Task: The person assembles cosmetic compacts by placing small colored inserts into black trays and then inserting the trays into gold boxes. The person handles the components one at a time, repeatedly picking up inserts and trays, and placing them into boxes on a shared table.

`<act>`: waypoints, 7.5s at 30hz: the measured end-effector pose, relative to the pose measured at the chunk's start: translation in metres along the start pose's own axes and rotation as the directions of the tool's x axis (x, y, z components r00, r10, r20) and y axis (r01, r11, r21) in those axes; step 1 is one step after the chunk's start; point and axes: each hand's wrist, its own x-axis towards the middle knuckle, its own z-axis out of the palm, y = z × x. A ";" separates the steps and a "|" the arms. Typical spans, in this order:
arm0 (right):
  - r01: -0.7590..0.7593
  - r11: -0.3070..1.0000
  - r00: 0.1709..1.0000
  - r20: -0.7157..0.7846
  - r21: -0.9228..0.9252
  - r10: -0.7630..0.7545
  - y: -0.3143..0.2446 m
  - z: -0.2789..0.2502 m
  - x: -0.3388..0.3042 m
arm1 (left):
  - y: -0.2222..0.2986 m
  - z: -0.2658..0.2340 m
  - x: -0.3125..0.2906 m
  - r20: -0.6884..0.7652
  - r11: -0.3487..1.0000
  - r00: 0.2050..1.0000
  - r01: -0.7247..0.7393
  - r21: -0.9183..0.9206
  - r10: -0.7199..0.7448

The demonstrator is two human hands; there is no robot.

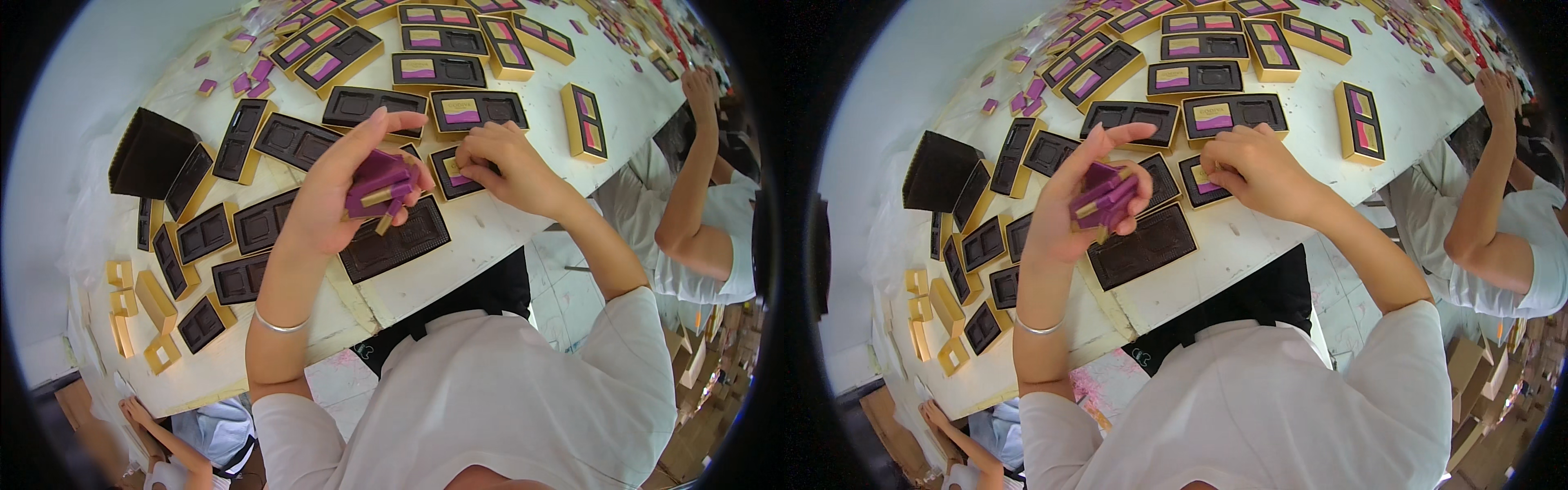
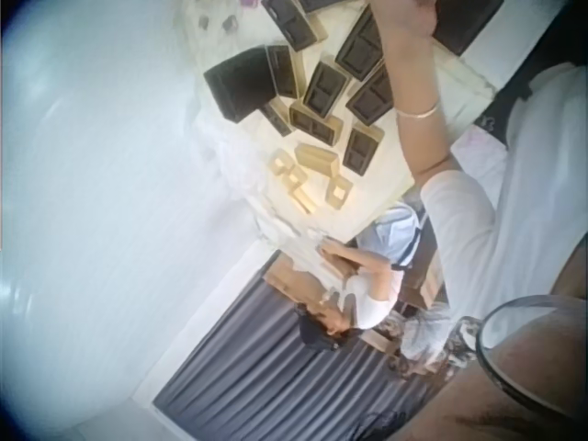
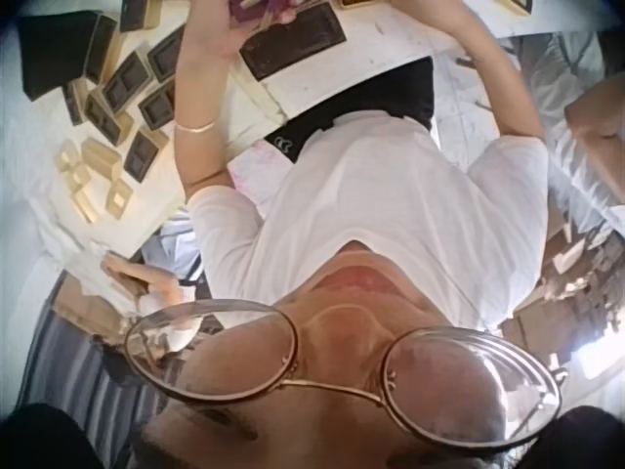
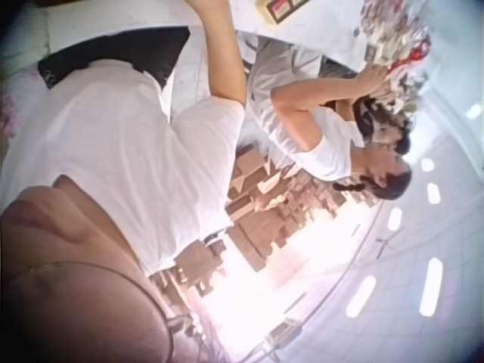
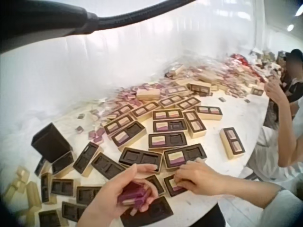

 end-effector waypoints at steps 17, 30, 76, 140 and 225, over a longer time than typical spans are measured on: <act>0.005 0.656 0.990 -0.097 0.755 0.103 -0.053 -0.005 0.039 | -0.009 -0.011 0.001 0.011 0.990 0.997 0.081 -0.119 -0.080; 0.232 0.718 0.966 -0.244 0.657 -0.088 -0.043 -0.012 0.049 | -0.001 -0.014 -0.003 0.055 0.984 0.997 -0.036 -0.175 0.046; 0.290 0.956 0.957 -0.044 0.046 -0.288 -0.010 0.054 0.128 | 0.056 -0.057 -0.042 -0.021 0.827 0.927 -0.344 -0.445 0.374; 0.332 0.943 0.942 -0.059 0.019 -0.331 -0.064 0.059 0.050 | -0.013 -0.050 -0.087 -0.307 0.983 0.934 -0.177 0.046 0.182; 0.282 0.885 0.947 0.039 0.371 -0.319 -0.090 0.072 -0.003 | -0.016 -0.048 -0.090 -0.144 0.988 0.983 -0.101 0.118 0.117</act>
